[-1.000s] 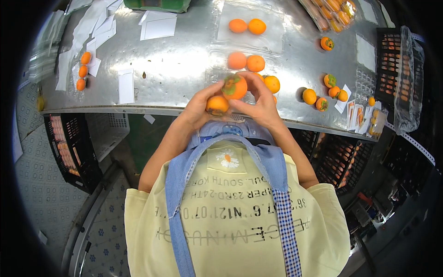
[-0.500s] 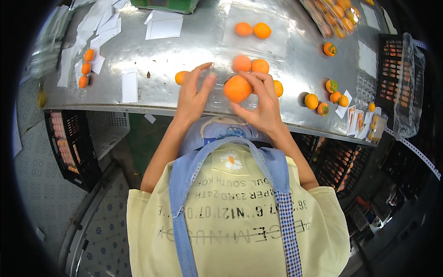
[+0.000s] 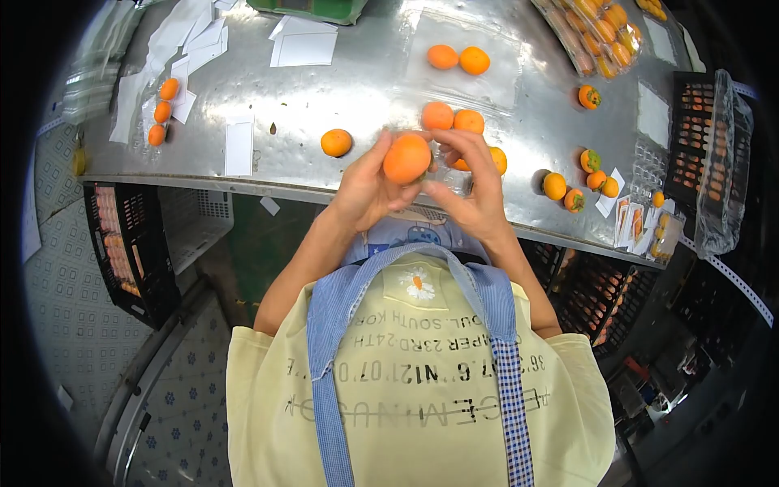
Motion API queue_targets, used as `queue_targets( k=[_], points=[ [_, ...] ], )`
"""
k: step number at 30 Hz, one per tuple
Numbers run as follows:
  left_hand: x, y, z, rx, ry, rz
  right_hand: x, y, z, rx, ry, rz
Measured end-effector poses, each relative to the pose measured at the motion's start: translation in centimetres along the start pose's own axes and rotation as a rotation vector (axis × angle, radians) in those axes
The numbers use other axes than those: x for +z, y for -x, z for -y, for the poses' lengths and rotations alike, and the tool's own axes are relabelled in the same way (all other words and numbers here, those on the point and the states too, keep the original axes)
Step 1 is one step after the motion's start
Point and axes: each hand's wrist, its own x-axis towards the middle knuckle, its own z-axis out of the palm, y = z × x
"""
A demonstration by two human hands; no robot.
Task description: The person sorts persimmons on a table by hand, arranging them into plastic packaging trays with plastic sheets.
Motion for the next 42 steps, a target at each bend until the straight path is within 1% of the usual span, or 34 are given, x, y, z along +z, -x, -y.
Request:
queue_targets(
  k=[1,4,7,9,12,18,21,27,28,31,34,37,40,41,42],
  points=[
    [-0.3,0.0,0.0,-0.007,-0.022,0.034,0.2,-0.1,0.1,0.019,-0.015,0.034],
    [1.1,0.1,1.1,0.176,-0.360,-0.206,0.5,-0.3,0.3,0.054,-0.053,0.116],
    [0.5,0.5,1.2,0.352,-0.523,-0.140,-0.1,-0.2,0.1,0.026,-0.047,0.139],
    [1.2,0.6,1.0,0.400,-0.597,-0.124,-0.6,-0.1,-0.4,-0.015,0.005,0.123],
    [1.6,0.6,0.9,0.432,-0.768,-0.148,-1.0,-0.1,-1.0,-0.037,-0.056,0.149],
    [1.6,0.5,0.8,0.525,-1.027,-0.206,-0.3,0.6,-2.1,0.037,-0.380,0.086],
    [1.5,0.6,0.8,0.577,-1.133,-0.215,-0.1,0.5,-1.7,0.119,-0.462,0.071],
    [1.5,0.5,0.8,0.728,-1.414,-0.177,1.7,0.0,-0.5,0.227,-0.246,0.042],
    [1.5,0.4,0.9,0.745,-1.464,-0.173,2.0,-0.1,-0.5,0.246,-0.298,0.023],
    [1.8,0.4,1.2,0.798,-1.325,-0.203,2.6,-0.1,-0.9,0.293,-0.432,-0.013],
    [1.7,0.5,1.1,0.751,-1.314,-0.189,2.4,-0.3,-1.5,0.332,-0.485,-0.035],
    [1.9,0.9,0.4,0.340,-0.687,-0.251,2.5,-0.3,-2.0,0.395,-0.499,-0.069],
    [0.3,0.4,-1.0,0.297,0.044,-0.113,2.6,-0.2,-1.9,0.429,-0.517,-0.063],
    [0.5,0.4,-1.6,0.309,0.027,-0.196,2.7,-0.3,-1.8,0.427,-0.498,-0.065],
    [0.2,0.5,-2.1,0.339,0.093,-0.184,2.8,-0.3,-1.8,0.425,-0.479,-0.069]
  ],
)
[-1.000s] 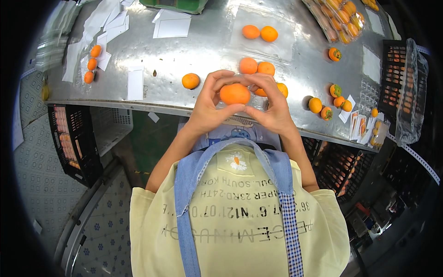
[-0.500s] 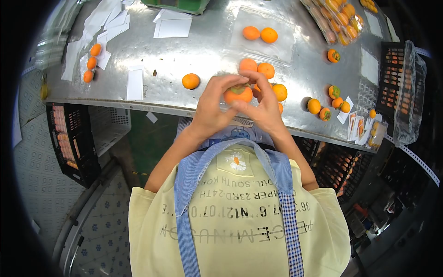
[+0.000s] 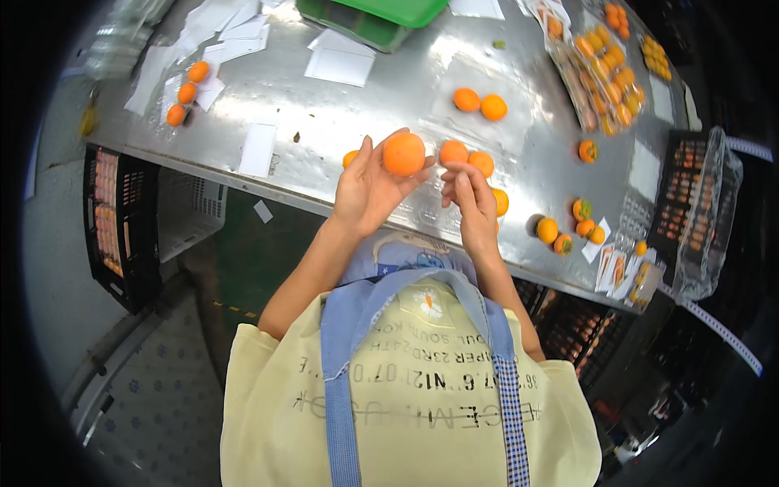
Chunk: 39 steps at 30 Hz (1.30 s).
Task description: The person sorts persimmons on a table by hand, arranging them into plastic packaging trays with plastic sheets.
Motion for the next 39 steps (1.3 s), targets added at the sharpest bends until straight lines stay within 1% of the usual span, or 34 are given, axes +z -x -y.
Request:
queue_targets(
  k=[3,5,8,12,13,16,19,25,30,33,36,39],
  points=[
    [-1.1,0.0,-1.3,0.058,0.186,0.000,0.5,-0.9,-0.1,-0.037,0.092,0.042],
    [-1.6,0.3,-2.1,0.084,0.274,-0.011,1.3,-1.7,0.3,-0.024,0.227,0.066],
    [-2.6,0.8,-3.0,0.145,0.239,-0.025,3.8,-3.7,0.7,-0.233,0.448,0.163],
    [-3.9,1.8,-4.4,0.189,0.104,-0.047,8.5,-5.5,3.1,-0.344,0.746,0.256],
    [-4.0,2.2,-4.9,0.185,0.062,-0.059,9.4,-6.1,3.2,-0.331,0.741,0.297],
    [-5.2,3.1,-6.4,0.197,-0.021,-0.075,11.2,-7.8,3.0,-0.379,0.851,0.489],
    [-6.8,4.3,-8.2,0.207,-0.062,-0.066,13.2,-9.0,2.5,-0.287,0.837,0.558],
    [-9.0,6.5,-12.3,0.171,-0.160,-0.076,17.4,-10.1,0.8,-0.166,0.852,0.581],
    [-11.4,7.6,-15.7,0.146,-0.275,-0.100,21.0,-11.5,-0.3,-0.203,0.904,0.626],
    [-13.2,7.6,-16.4,0.197,-0.353,-0.146,23.5,-12.0,-0.3,-0.264,0.962,0.639],
    [-14.3,7.2,-17.7,0.245,-0.333,-0.211,25.8,-12.8,-0.1,-0.319,1.017,0.653],
    [-15.4,6.7,-18.9,0.395,-0.767,-0.356,27.8,-13.9,-0.4,-0.435,1.052,0.692]
  ],
)
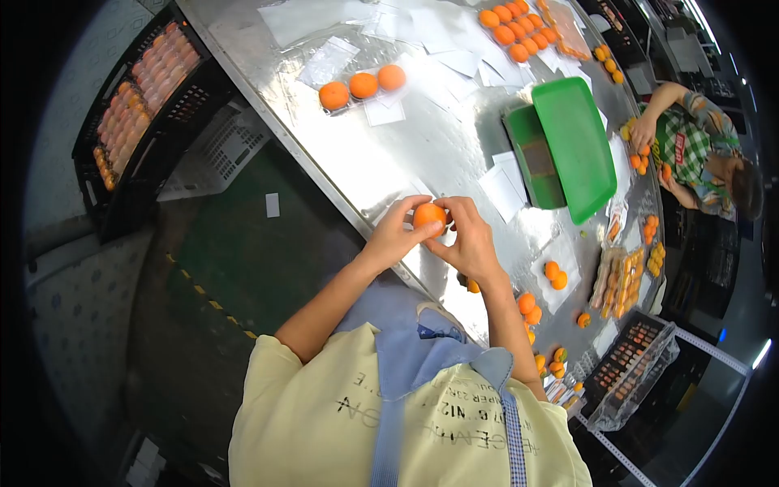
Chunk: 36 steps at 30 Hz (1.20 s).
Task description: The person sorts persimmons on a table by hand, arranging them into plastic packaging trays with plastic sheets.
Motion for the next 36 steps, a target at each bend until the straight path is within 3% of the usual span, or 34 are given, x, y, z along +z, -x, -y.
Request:
queue_targets(
  k=[3,7,10,13,15,17,19,24,26,36],
  points=[
    [-1.0,-1.4,-0.2,-0.027,0.123,-0.049,0.3,-2.1,1.0,-0.116,0.098,-0.010],
    [-3.0,-2.9,-0.1,-0.061,0.158,-0.047,0.8,-4.2,1.6,-0.104,0.118,0.002],
    [-4.1,-3.2,-1.4,-0.097,-0.019,-0.085,0.9,-5.3,1.3,-0.106,0.113,0.035],
    [-7.2,-3.4,-2.9,0.244,-0.434,-0.507,0.5,-6.5,0.5,-0.073,0.042,0.047],
    [-11.8,-3.7,-3.2,0.400,-0.938,-0.829,-0.3,-8.0,0.1,-0.060,0.000,0.037],
    [-16.5,-4.9,-2.7,0.409,-1.015,-1.081,-1.4,-10.5,0.2,-0.066,-0.032,0.039],
    [-20.7,-6.6,-2.5,0.278,-1.007,-1.203,-2.4,-13.8,0.7,-0.090,-0.060,0.058],
    [-26.7,-11.3,-2.0,0.162,-0.927,-1.194,-2.6,-22.2,2.4,-0.230,0.008,0.046],
    [-26.9,-12.7,-2.1,0.046,-0.923,-1.202,-2.0,-24.9,3.4,-0.245,0.056,0.076],
    [-26.4,-13.0,-3.3,-0.051,-0.838,-1.228,2.0,-33.0,3.5,-0.395,0.404,0.222]
  ],
)
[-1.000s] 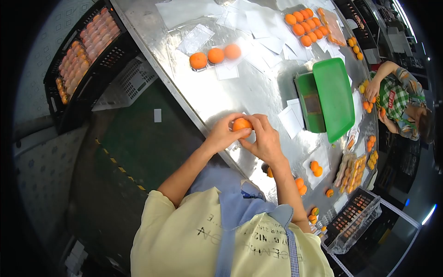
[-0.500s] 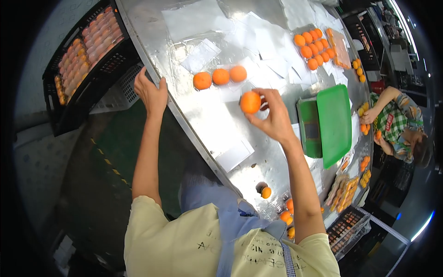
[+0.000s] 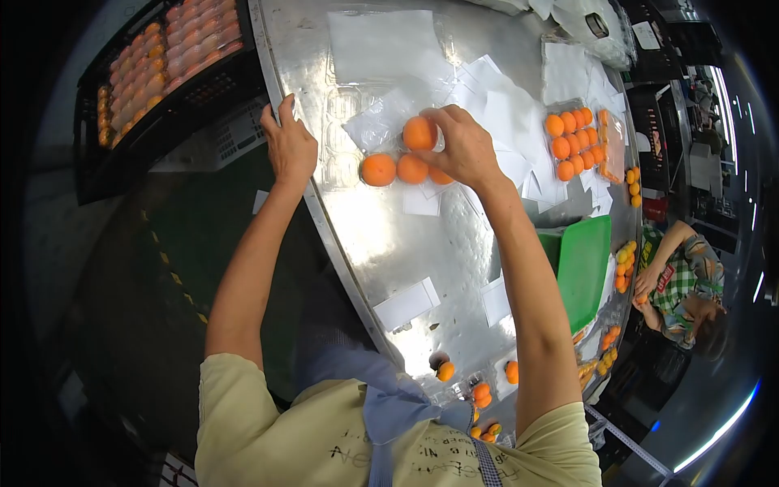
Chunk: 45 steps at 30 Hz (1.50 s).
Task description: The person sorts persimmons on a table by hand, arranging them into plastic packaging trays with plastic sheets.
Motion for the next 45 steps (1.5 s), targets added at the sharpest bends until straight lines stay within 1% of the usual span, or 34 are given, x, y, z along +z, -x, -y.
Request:
queue_targets(
  k=[2,5,8,11,14,17,23,26,29,32,35,41,44,45],
  points=[
    [-0.3,0.0,-0.4,-0.013,0.001,0.010,0.4,-0.3,-0.4,-0.038,0.041,0.031],
    [0.1,0.0,0.2,0.021,-0.030,-0.014,0.7,-0.7,-1.0,-0.180,0.082,-0.042],
    [0.4,0.0,0.5,0.051,-0.047,-0.032,1.3,-0.7,-1.0,-0.187,0.077,-0.012],
    [0.0,0.0,0.1,0.029,-0.031,-0.017,2.5,-0.5,-1.7,-0.216,0.066,-0.111],
    [0.1,0.0,0.2,0.023,-0.034,-0.020,2.6,-0.2,-2.0,-0.212,0.017,-0.142],
    [-0.1,-0.1,-0.2,0.009,-0.031,-0.009,2.1,-0.5,-1.9,-0.236,0.063,-0.126],
    [0.0,0.0,0.0,0.012,-0.030,-0.017,0.7,-2.9,-0.9,-0.273,0.289,0.162],
    [-0.3,0.0,-0.3,-0.013,-0.017,0.012,0.9,-3.5,-0.6,-0.286,0.370,0.195],
    [-0.3,0.0,-0.1,-0.012,-0.019,0.017,0.7,-3.2,-0.5,-0.295,0.321,0.223],
    [-0.4,0.0,-0.2,-0.024,-0.009,0.016,1.2,-2.2,-1.6,-0.277,0.082,0.060],
    [-0.2,0.0,-0.1,-0.013,-0.006,0.006,0.8,-1.6,-1.5,-0.254,0.046,0.013],
    [0.2,0.0,0.3,0.017,-0.024,-0.030,1.0,-1.9,-2.0,-0.295,0.187,0.029],
    [0.2,0.0,0.5,0.020,-0.027,-0.045,1.2,-2.1,-2.3,-0.377,0.231,-0.021],
    [0.3,0.0,0.5,0.018,-0.025,-0.048,1.2,-2.1,-2.3,-0.372,0.209,-0.048]
  ],
)
